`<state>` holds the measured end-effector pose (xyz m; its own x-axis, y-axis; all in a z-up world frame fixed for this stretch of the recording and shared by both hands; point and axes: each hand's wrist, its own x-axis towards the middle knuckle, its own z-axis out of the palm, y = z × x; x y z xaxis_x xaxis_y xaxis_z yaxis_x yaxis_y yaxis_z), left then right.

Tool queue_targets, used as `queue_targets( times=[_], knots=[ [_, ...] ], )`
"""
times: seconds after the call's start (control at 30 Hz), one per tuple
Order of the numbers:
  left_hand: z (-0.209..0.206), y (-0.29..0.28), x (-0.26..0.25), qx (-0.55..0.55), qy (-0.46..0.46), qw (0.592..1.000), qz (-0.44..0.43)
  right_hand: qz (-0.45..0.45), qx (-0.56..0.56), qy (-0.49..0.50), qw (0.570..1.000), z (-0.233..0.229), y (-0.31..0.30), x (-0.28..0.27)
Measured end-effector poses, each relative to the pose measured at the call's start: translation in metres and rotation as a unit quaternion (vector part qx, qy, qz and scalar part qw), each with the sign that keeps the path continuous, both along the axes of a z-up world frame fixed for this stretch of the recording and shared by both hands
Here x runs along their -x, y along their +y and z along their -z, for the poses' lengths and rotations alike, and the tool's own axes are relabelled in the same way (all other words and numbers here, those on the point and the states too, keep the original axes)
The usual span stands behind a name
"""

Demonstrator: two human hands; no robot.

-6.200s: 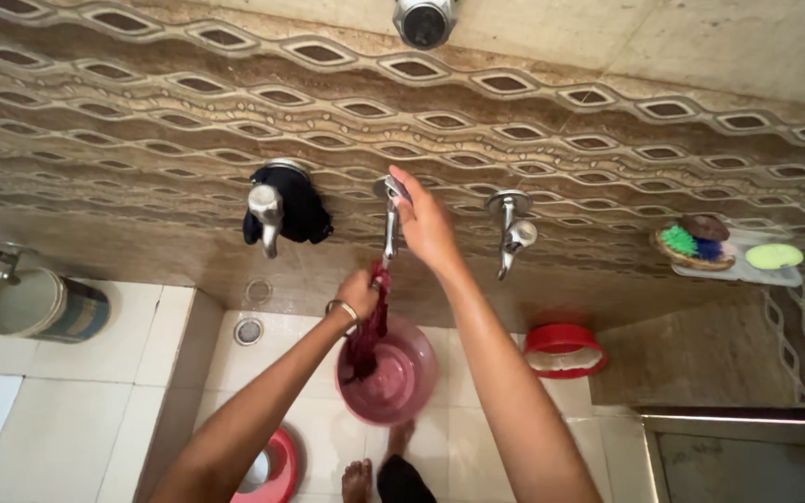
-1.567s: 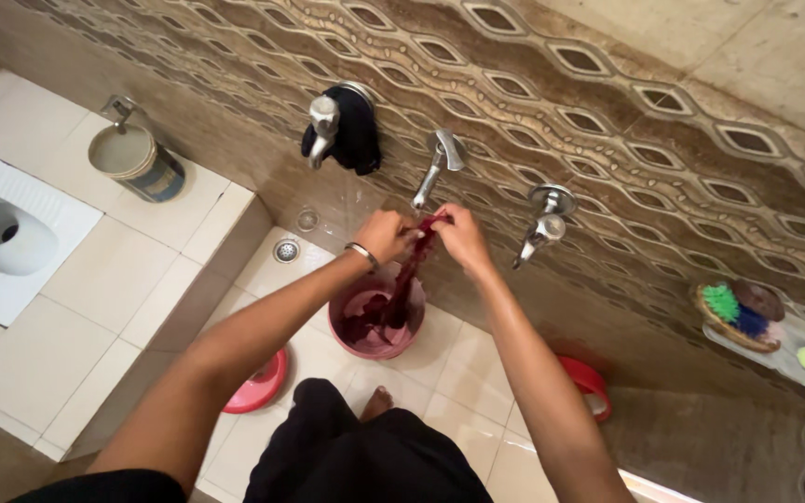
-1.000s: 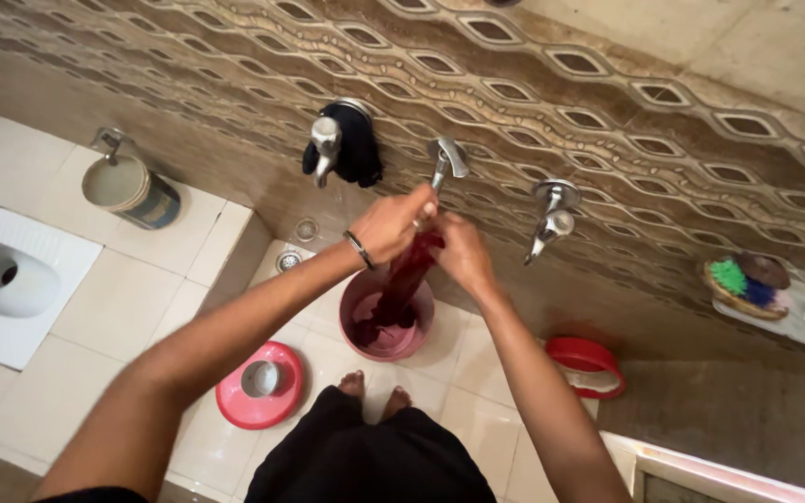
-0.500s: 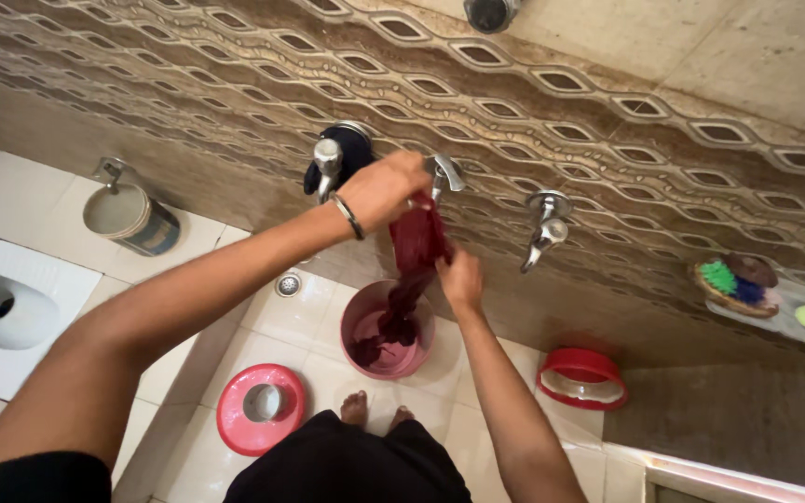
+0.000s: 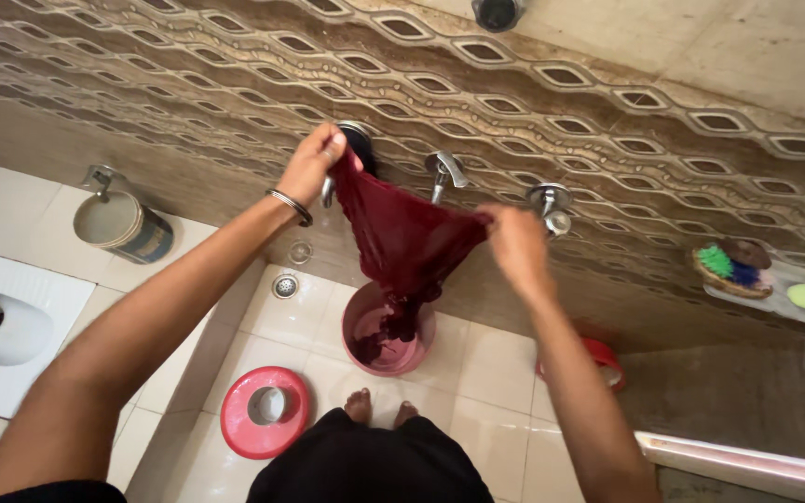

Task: The person washes a dark cloth and a maroon cloth by hand in a bathroom, using a wall-mounted tap and a pink bucket. They rinse the items under running water, wring them out, and then hang them on an outdoor railing to dry.

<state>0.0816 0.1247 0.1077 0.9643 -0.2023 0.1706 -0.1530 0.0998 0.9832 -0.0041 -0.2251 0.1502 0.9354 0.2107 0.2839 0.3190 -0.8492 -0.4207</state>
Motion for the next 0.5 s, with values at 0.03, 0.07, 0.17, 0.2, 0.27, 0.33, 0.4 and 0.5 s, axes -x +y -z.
queue_targets(
  times=[0.03, 0.07, 0.17, 0.2, 0.27, 0.33, 0.4, 0.5],
  knots=[
    [-0.001, 0.001, 0.004, -0.05, -0.023, 0.998, 0.005, 0.052, -0.028, 0.0, 0.998, -0.017, -0.001, 0.001],
    [-0.003, 0.001, 0.008, -0.099, -0.046, 0.994, 0.01, 0.104, -0.056, 0.0, 0.993, -0.033, -0.002, 0.003],
    [-0.004, -0.007, 0.029, -0.315, -0.13, 0.938, -0.067, 0.136, -0.207, -0.113, 0.962, -0.055, -0.004, 0.011],
    [-0.005, -0.009, 0.031, -0.299, -0.111, 0.945, -0.066, 0.075, -0.143, -0.077, 0.984, -0.057, -0.007, 0.011],
    [-0.008, -0.014, 0.034, -0.268, -0.072, 0.958, -0.067, -0.05, -0.013, -0.003, 0.999, -0.063, -0.023, 0.003],
    [-0.007, -0.014, 0.035, -0.288, -0.063, 0.954, -0.049, -0.013, -0.015, 0.012, 1.0, -0.073, -0.046, -0.004],
    [-0.001, -0.016, 0.033, -0.251, -0.074, 0.965, -0.019, 0.033, -0.108, -0.007, 0.994, -0.074, -0.053, -0.007],
    [0.022, -0.035, 0.021, -0.075, -0.094, 0.992, 0.031, 0.038, -0.309, -0.049, 0.949, -0.069, -0.052, -0.009]
  ],
)
